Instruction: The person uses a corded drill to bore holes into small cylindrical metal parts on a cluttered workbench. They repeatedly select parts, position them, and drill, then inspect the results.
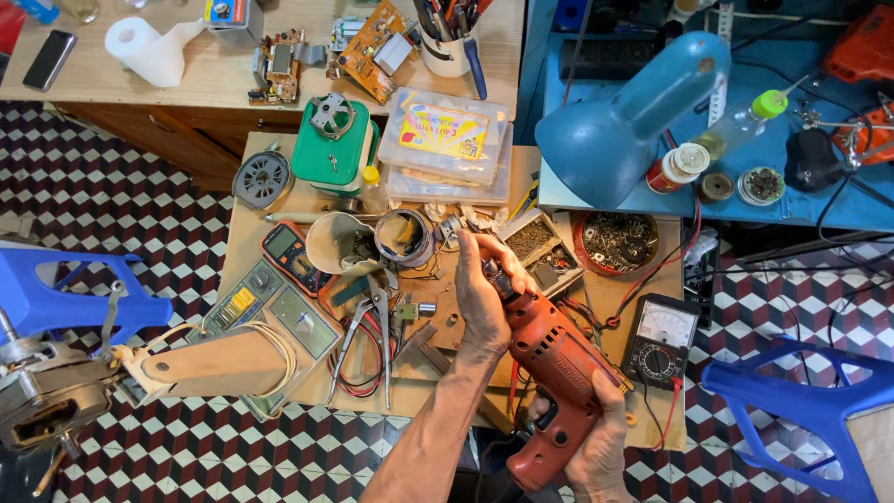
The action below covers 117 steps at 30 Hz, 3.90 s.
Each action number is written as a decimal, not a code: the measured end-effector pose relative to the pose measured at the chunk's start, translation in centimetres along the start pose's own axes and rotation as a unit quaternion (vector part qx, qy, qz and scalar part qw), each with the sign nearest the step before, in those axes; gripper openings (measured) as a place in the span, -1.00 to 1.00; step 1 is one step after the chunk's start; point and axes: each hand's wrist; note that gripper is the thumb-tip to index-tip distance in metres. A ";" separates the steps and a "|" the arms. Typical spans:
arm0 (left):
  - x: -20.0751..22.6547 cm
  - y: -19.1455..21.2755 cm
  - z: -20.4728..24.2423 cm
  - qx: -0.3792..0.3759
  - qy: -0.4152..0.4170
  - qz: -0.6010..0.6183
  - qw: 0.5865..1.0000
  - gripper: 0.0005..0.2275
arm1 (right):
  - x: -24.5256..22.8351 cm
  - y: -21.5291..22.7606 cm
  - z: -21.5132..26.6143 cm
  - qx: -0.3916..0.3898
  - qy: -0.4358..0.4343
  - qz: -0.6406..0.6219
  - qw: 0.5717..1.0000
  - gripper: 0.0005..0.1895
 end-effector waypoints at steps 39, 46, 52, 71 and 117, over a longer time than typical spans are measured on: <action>0.5 2.8 2.8 -0.101 0.296 -0.115 0.943 -0.61 | 3.2 1.6 1.4 -0.023 0.045 -0.020 0.998 -0.38; 0.1 3.4 2.8 -0.099 0.310 -0.055 0.944 -0.75 | 5.1 2.0 1.6 0.010 0.007 -0.055 0.998 -0.29; -0.2 3.8 3.0 -0.094 0.294 -0.073 0.948 -0.78 | 5.8 2.5 1.7 -0.057 -0.009 -0.112 0.992 -0.31; 7.8 10.6 7.3 0.068 0.142 -0.104 0.982 -0.67 | 8.9 -2.9 2.3 -0.152 -0.270 -0.067 0.948 -0.29; 3.9 6.1 9.5 -0.265 0.320 -0.494 0.764 -0.55 | -5.4 0.6 10.3 0.081 0.314 0.497 0.805 -0.72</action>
Point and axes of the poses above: each hand's wrist, its own z-axis away from the middle knuckle, its own y-axis out of the back of the hand, x = y × z, and after that the axes turned 2 degrees about z, right-handed
